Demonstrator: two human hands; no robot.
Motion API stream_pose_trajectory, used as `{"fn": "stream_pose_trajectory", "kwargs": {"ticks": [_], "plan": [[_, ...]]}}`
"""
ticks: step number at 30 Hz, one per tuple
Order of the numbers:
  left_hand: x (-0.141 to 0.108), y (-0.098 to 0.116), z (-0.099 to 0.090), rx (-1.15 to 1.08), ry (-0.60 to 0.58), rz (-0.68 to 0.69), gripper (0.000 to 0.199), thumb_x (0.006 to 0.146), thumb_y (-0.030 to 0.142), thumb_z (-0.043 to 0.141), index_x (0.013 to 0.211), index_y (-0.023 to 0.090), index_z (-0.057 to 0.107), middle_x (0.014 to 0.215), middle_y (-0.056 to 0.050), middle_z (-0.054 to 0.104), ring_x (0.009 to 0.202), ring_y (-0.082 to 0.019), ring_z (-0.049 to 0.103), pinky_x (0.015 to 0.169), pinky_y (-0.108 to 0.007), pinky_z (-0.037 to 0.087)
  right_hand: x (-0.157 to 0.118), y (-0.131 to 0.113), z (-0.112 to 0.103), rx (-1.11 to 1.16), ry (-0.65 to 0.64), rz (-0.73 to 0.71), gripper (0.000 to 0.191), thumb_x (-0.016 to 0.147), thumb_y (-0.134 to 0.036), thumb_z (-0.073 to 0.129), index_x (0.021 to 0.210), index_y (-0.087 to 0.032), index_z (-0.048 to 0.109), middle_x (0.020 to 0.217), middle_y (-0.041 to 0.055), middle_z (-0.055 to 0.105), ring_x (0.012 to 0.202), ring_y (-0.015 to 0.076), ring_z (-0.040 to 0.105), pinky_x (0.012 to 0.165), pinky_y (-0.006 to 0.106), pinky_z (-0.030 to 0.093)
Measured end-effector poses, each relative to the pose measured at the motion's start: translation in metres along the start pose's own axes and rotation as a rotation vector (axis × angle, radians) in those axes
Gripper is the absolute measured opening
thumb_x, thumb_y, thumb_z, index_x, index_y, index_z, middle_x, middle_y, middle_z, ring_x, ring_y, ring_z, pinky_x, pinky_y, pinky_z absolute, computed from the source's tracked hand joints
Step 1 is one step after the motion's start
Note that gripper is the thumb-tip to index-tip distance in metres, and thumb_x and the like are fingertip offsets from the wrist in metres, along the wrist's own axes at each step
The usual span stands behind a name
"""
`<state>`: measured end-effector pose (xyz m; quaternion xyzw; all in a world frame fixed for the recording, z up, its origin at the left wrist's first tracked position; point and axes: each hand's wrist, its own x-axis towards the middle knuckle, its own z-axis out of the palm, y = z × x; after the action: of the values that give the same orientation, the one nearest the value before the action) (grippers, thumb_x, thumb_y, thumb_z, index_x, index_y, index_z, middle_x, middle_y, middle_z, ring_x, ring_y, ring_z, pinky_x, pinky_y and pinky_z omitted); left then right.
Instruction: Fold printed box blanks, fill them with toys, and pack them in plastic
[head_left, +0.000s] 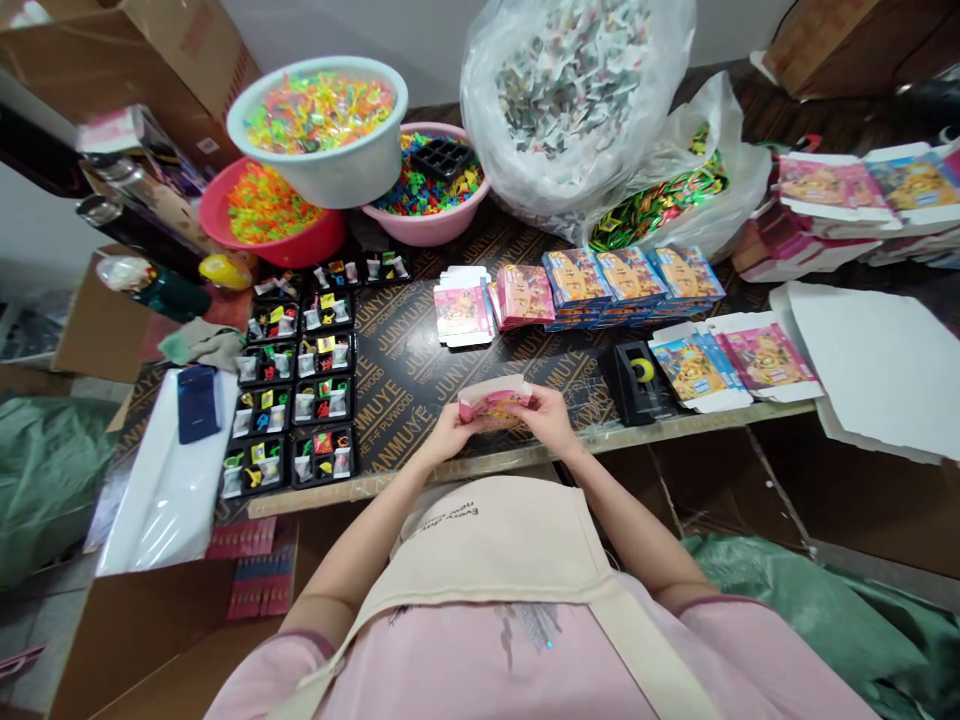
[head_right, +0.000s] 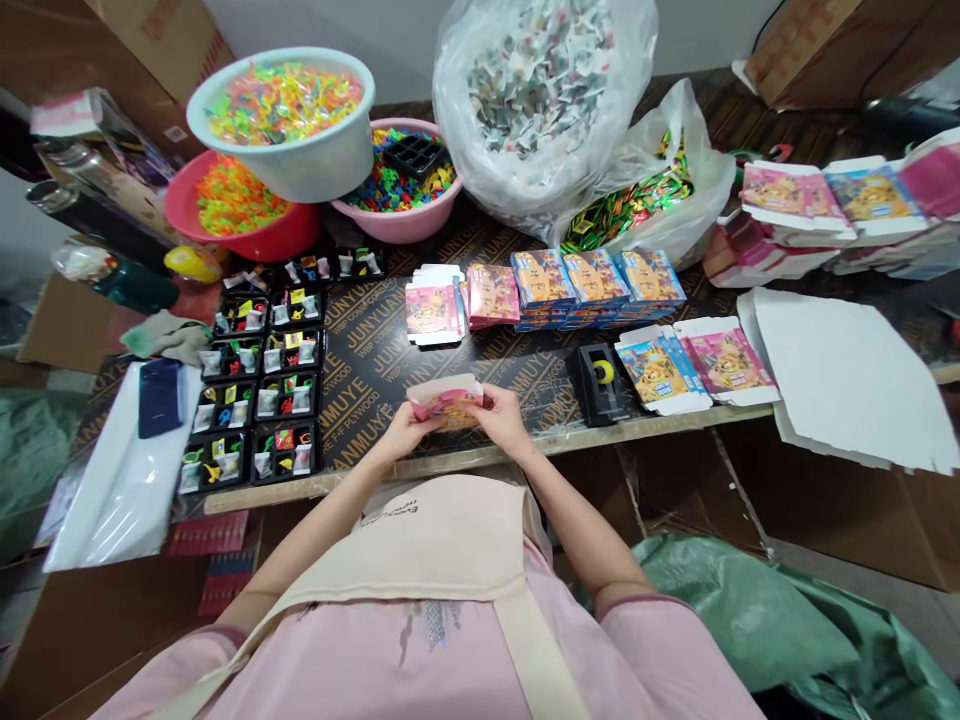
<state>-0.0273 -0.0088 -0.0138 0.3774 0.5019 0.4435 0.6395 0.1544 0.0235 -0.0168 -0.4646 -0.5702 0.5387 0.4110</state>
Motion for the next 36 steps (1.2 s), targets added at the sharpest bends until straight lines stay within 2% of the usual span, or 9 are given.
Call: {"fn": "stream_pose_trajectory", "kwargs": {"ticks": [3,6,10,14,17,21,27,30,36], "plan": [[0.003,0.001,0.012,-0.061,0.189,0.113,0.031,0.056,0.037,0.085,0.078,0.018,0.074,0.077,0.0,0.074,0.079,-0.021,0.068,0.081,-0.034,0.056,-0.008,0.006,0.01,-0.079,0.207,-0.001,0.032,0.075,-0.05,0.072,0.077,-0.018,0.069,0.074,0.0033,0.071,0.072,0.0206,0.065,0.075,0.036,0.055],[0.002,0.003,0.026,-0.3,0.279,0.118,0.034,0.068,0.05,0.073,0.08,0.018,0.073,0.08,-0.001,0.075,0.081,-0.019,0.068,0.084,-0.033,0.055,-0.011,0.009,0.021,0.035,0.265,-0.019,0.041,0.079,-0.058,0.064,0.09,-0.018,0.068,0.087,0.007,0.073,0.085,0.0227,0.067,0.079,0.035,0.055],[0.003,0.006,0.029,-0.299,0.288,0.07,0.022,0.06,0.04,0.072,0.065,0.019,0.066,0.068,0.001,0.069,0.074,-0.019,0.066,0.076,-0.032,0.053,-0.007,0.005,0.027,0.218,0.297,0.055,0.05,0.089,-0.061,0.037,0.082,-0.02,0.065,0.086,0.0096,0.073,0.091,0.0251,0.069,0.079,0.037,0.056],[0.002,0.015,0.023,-0.22,0.246,0.084,0.018,0.057,0.024,0.062,0.073,0.02,0.069,0.076,0.0,0.073,0.076,-0.019,0.067,0.075,-0.032,0.054,-0.003,-0.007,0.025,0.224,0.25,0.121,0.019,0.076,-0.037,0.055,0.071,-0.022,0.064,0.083,0.0072,0.076,0.09,0.0268,0.07,0.085,0.04,0.056],[0.001,0.02,0.026,-0.182,0.305,0.193,0.015,0.059,0.019,0.058,0.072,0.021,0.065,0.076,-0.001,0.073,0.08,-0.02,0.069,0.083,-0.037,0.055,-0.002,-0.012,0.026,0.261,0.287,0.049,0.012,0.07,-0.028,0.057,0.077,-0.022,0.065,0.089,0.0072,0.077,0.091,0.0264,0.071,0.091,0.043,0.054],[-0.001,0.017,0.035,-0.102,0.4,0.344,0.007,0.071,0.026,0.062,0.066,0.022,0.062,0.071,-0.001,0.072,0.078,-0.02,0.07,0.097,-0.044,0.052,-0.003,-0.013,0.032,0.194,0.41,-0.103,0.018,0.082,-0.036,0.051,0.075,-0.023,0.062,0.089,0.0088,0.076,0.092,0.0258,0.07,0.093,0.046,0.053],[-0.008,0.02,0.026,0.038,0.313,0.347,0.026,0.073,0.043,0.077,0.084,0.02,0.071,0.088,-0.006,0.077,0.084,-0.021,0.072,0.085,-0.038,0.057,-0.014,-0.014,0.023,0.004,0.373,-0.176,0.019,0.087,-0.041,0.061,0.088,-0.024,0.069,0.096,0.0076,0.076,0.093,0.0241,0.071,0.09,0.041,0.055],[-0.01,0.021,0.015,0.16,0.253,0.362,0.027,0.076,0.045,0.077,0.083,0.02,0.073,0.09,-0.008,0.078,0.086,-0.023,0.074,0.084,-0.039,0.059,-0.015,-0.012,0.014,-0.074,0.317,-0.232,0.019,0.09,-0.04,0.06,0.087,-0.024,0.07,0.093,0.0074,0.077,0.09,0.0233,0.072,0.088,0.041,0.057],[-0.006,0.0,-0.009,0.579,0.083,0.734,0.024,0.088,0.046,0.066,0.087,0.024,0.074,0.097,-0.005,0.078,0.094,-0.021,0.075,0.1,-0.047,0.057,-0.015,0.006,-0.012,-0.359,0.081,-0.48,0.029,0.093,-0.048,0.054,0.09,-0.026,0.072,0.1,0.0095,0.077,0.098,0.0262,0.071,0.09,0.049,0.056]]}}
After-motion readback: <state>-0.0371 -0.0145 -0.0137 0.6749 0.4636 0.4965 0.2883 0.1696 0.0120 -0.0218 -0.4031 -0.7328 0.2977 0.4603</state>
